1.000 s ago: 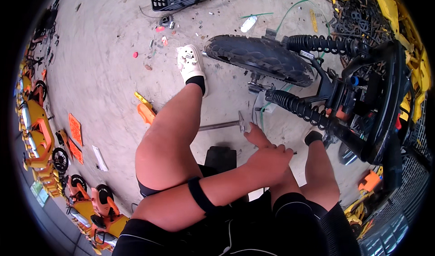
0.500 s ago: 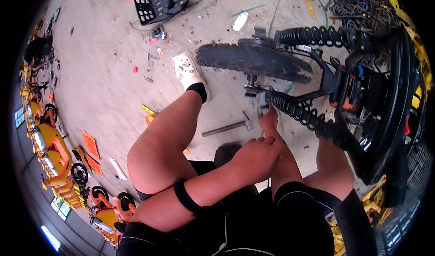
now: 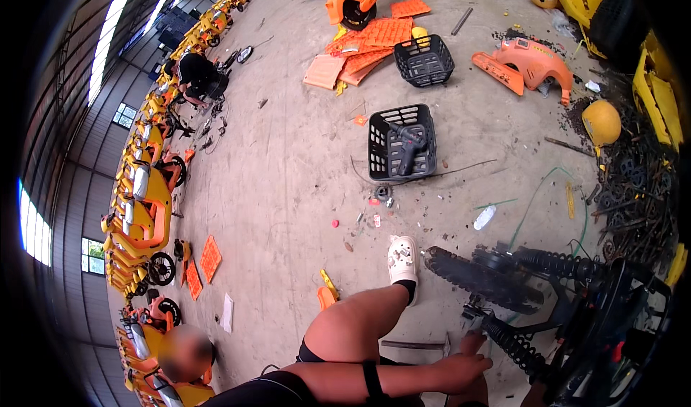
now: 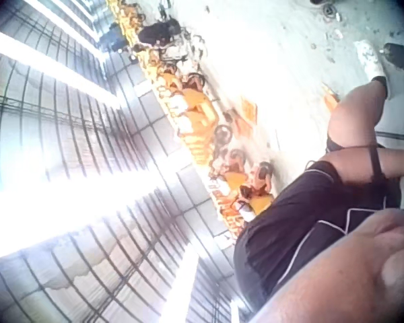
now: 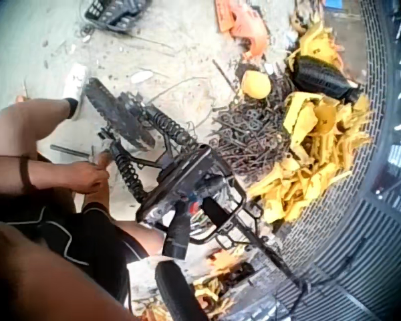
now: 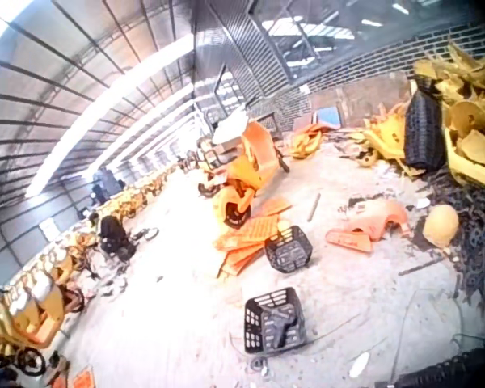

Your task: The person repairs a motorcycle by using a hammer to tap a metal rod into the rear suspension assembly and then using pliers to manipulate a wire near the rear wheel.

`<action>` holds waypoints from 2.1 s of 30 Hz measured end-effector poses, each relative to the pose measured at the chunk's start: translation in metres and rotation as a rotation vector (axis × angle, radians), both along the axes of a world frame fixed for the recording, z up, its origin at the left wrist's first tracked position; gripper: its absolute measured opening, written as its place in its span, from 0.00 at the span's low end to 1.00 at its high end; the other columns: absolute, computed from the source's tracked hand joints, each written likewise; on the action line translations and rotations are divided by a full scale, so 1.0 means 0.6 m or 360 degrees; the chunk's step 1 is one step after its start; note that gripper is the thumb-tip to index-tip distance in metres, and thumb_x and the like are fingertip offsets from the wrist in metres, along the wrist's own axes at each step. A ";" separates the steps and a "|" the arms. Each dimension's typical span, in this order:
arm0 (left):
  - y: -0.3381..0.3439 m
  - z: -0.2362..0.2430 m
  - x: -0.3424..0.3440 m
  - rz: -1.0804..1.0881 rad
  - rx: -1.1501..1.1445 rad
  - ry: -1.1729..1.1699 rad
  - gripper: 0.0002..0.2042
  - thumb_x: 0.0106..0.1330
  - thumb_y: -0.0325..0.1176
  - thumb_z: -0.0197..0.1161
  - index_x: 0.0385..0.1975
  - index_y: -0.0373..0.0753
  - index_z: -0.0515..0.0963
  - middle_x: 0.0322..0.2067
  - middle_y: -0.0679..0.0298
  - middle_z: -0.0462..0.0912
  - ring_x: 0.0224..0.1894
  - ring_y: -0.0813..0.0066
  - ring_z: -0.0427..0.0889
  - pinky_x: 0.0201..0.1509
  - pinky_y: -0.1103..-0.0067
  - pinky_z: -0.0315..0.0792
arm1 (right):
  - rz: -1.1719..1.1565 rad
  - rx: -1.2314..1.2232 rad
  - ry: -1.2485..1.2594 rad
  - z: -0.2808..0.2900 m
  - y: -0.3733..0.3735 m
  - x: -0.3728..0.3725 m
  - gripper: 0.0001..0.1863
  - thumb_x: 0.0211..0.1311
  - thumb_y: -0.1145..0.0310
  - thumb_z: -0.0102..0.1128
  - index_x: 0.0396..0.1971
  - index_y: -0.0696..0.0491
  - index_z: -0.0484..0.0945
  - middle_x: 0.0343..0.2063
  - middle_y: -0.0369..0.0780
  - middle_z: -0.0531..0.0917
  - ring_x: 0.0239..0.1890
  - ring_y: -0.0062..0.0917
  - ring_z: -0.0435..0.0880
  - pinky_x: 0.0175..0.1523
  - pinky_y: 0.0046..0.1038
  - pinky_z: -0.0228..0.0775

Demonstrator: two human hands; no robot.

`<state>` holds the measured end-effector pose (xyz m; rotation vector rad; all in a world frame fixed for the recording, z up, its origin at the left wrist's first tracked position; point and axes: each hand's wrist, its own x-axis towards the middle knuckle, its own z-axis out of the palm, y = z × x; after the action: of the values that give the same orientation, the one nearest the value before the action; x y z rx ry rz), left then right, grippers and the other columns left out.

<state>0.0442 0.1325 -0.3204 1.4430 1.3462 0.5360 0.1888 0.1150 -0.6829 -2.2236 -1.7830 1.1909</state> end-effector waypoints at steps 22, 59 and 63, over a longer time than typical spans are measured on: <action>0.045 0.006 0.070 0.0019 0.0012 0.0055 0.15 0.62 0.34 0.59 0.44 0.35 0.70 0.40 0.47 0.80 0.46 0.45 0.81 0.49 0.57 0.75 | 0.0875 -0.0153 0.0228 0.215 0.040 -0.074 0.13 0.60 0.64 0.59 0.42 0.52 0.75 0.38 0.54 0.83 0.43 0.55 0.81 0.46 0.47 0.73; 0.129 0.050 0.032 -0.0667 0.0084 0.0522 0.17 0.57 0.40 0.60 0.35 0.32 0.86 0.36 0.48 0.87 0.41 0.50 0.86 0.47 0.60 0.77 | 0.1296 0.1433 -0.0232 1.441 0.027 0.160 0.12 0.48 0.84 0.62 0.34 0.54 0.82 0.47 0.46 0.76 0.42 0.33 0.79 0.49 0.27 0.71; 0.107 0.067 -0.004 -0.0650 -0.0013 0.0519 0.17 0.59 0.41 0.61 0.36 0.32 0.86 0.37 0.47 0.87 0.41 0.50 0.86 0.48 0.60 0.77 | 0.0953 0.1247 0.0639 1.357 0.098 0.091 0.07 0.58 0.81 0.66 0.36 0.56 0.83 0.50 0.42 0.76 0.40 0.19 0.77 0.44 0.21 0.70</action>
<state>0.0418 0.1969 -0.2801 1.7945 1.2458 0.0284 0.2432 0.1738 0.1312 -0.9910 -2.2430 0.6977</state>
